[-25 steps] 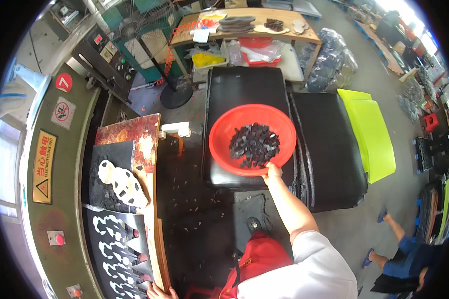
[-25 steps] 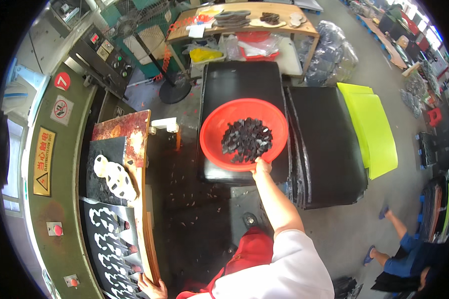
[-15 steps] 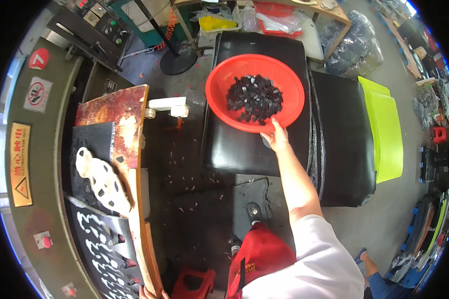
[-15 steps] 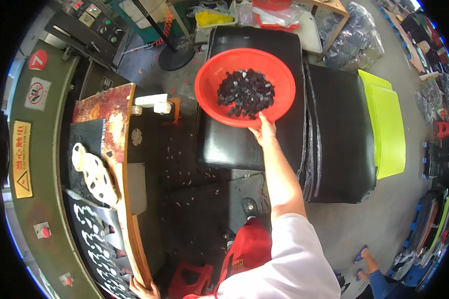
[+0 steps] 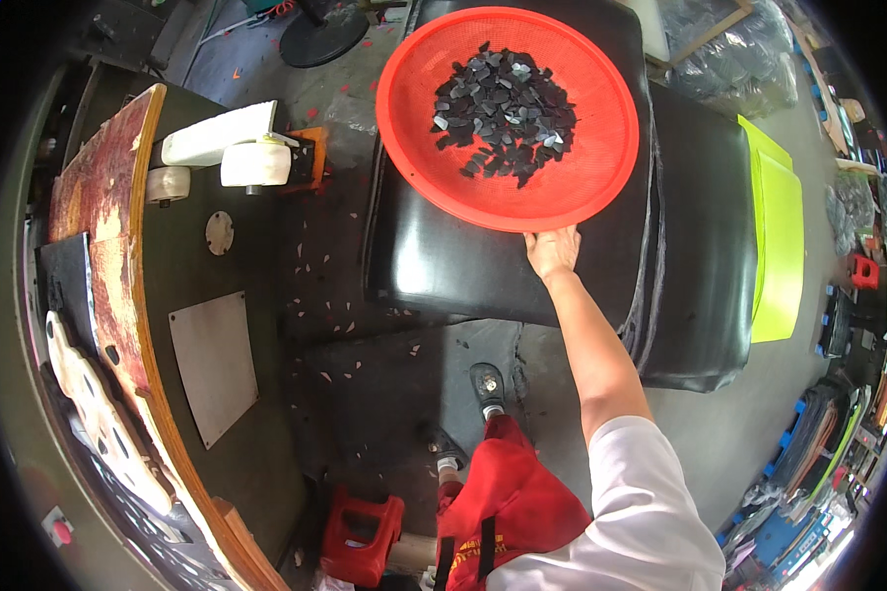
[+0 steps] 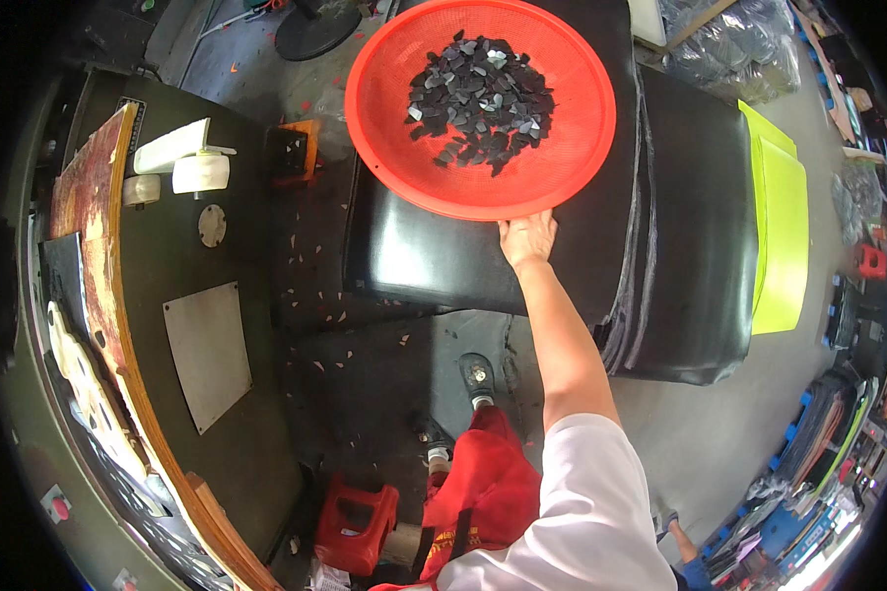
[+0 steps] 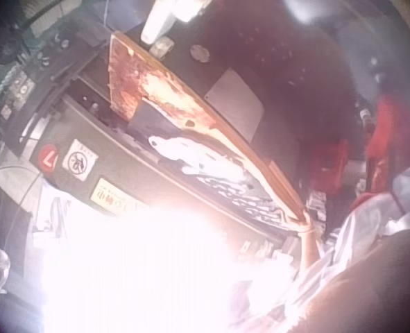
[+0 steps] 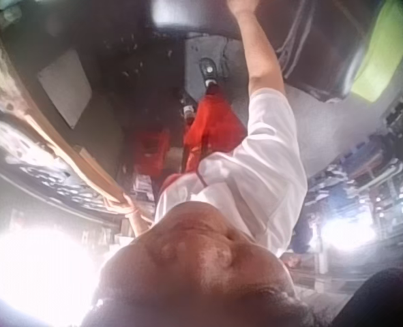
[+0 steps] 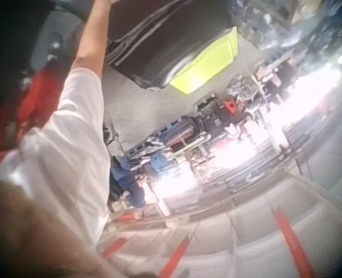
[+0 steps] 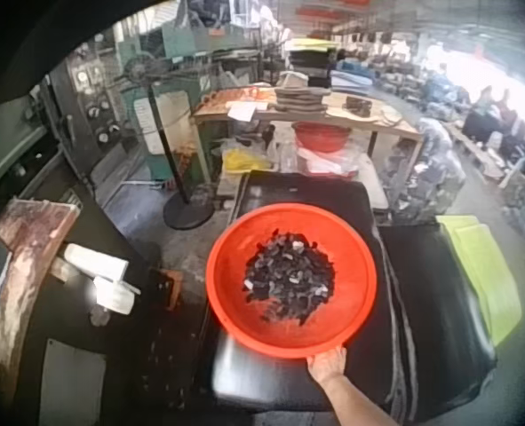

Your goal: The person operates a die-cutting machine to cut shapes from black material sheets. They place a sheet, position a white template, press the machine button, then remove and separate the cut pieces, repeating the cycle.

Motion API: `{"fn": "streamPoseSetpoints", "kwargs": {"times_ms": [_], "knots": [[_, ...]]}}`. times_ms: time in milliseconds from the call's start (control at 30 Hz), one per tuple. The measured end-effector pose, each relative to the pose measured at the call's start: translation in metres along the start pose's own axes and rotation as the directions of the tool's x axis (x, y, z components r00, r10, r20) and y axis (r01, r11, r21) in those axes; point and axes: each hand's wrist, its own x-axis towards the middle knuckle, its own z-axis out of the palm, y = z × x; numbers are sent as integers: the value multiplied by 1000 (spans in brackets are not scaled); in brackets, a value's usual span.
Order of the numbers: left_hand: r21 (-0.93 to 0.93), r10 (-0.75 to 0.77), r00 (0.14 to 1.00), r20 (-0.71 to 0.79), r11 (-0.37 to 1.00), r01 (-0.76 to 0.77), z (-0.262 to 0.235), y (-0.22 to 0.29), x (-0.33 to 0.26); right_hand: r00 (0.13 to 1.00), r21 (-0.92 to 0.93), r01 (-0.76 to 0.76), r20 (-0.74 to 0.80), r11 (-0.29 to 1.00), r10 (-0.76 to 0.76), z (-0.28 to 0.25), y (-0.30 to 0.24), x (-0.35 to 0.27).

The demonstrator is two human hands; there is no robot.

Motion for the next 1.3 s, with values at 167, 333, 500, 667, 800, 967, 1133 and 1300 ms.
{"fn": "streamPoseSetpoints", "kwargs": {"times_ms": [167, 333, 500, 667, 800, 967, 1133, 1300], "knots": [[111, 21, 999, 35, 993, -24, 0, -5, -5, 941, 102, -315, 164, 944, 296, -4, 7, -1], [89, -22, 999, 41, 996, 18, 0, -18, -18, 952, 174, -154, 288, 973, 99, -10, -17, -44], [68, -27, 996, 85, 997, 21, 0, -28, -24, 996, 416, 50, 52, 908, -79, -50, -44, -100], [91, 40, 999, -11, 995, -39, 2, -21, -16, 980, 177, -193, 92, 965, 179, -50, -25, -23], [90, -23, 1000, 19, 996, 21, -1, -13, -14, 991, 167, -111, -50, 980, 121, 17, -21, 8], [47, -76, 994, 83, 996, 72, -3, -13, -17, 971, 236, -211, 163, 948, 176, 9, -32, -42], [40, -4, 997, 79, 999, 1, -9, -8, -8, 756, 635, 483, 44, 603, -653, -125, -101, -160], [3, -92, 986, 139, 996, 92, -17, 0, -4, 983, 797, -42, 140, 602, -117, -222, -114, -5]]}}
